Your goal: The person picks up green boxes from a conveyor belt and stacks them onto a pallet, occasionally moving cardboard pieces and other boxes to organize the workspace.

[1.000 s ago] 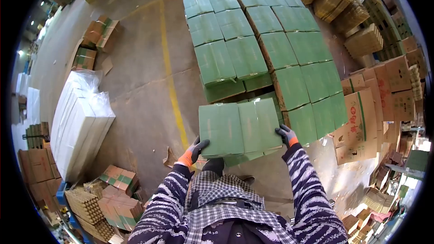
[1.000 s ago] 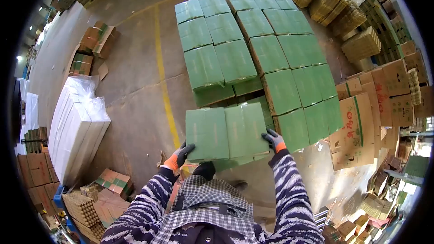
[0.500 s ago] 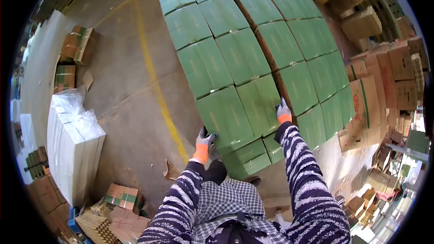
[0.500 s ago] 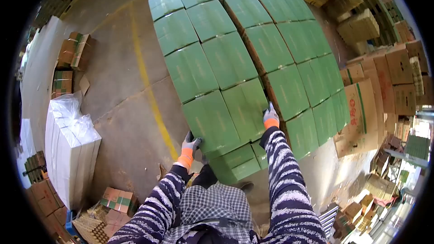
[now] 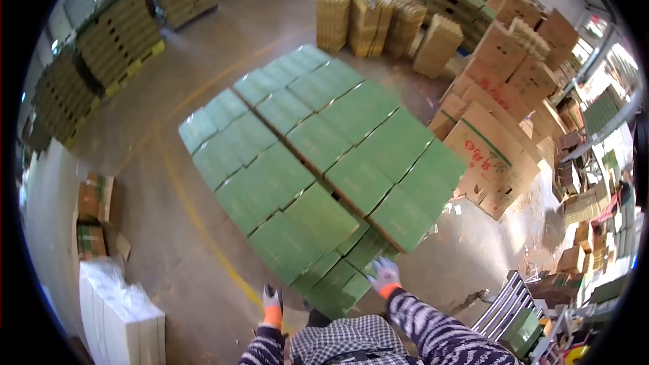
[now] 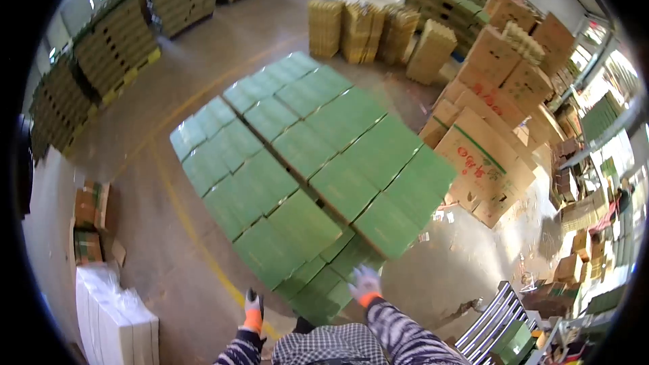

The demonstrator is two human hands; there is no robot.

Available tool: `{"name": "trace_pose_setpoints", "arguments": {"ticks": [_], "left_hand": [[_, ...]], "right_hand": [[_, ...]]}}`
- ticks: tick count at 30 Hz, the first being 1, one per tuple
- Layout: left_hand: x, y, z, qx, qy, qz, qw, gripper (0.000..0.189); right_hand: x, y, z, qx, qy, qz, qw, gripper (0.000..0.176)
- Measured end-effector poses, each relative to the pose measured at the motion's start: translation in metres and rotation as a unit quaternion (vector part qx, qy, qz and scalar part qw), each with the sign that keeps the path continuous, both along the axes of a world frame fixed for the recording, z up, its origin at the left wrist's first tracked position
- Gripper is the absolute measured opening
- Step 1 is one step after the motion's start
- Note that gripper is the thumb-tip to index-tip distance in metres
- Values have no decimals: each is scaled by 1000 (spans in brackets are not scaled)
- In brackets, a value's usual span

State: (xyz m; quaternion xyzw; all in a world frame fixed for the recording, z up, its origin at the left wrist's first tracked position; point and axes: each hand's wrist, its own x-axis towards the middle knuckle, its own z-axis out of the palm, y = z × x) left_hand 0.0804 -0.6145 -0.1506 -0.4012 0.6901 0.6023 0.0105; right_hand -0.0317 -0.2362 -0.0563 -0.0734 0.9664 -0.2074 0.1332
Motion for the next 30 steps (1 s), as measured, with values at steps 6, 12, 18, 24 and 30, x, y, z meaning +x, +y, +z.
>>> {"name": "trace_pose_setpoints", "arguments": {"ticks": [6, 12, 18, 24, 30], "left_hand": [[55, 75, -23, 1, -11, -132, 991, 44], [33, 242, 55, 251, -101, -201, 942, 49], [-8, 417, 157, 163, -96, -500, 845, 48], [-15, 567, 162, 23, 29, -694, 719, 67], [26, 684, 122, 62, 32, -751, 656, 98]], "right_hand": [[145, 308, 48, 389, 83, -301, 867, 79], [308, 535, 112, 272, -123, -606, 738, 101], [387, 551, 149, 211, -175, -743, 610, 107], [395, 517, 122, 218, -129, -689, 679, 86], [409, 433, 131, 192, -19, -424, 885, 78]]}}
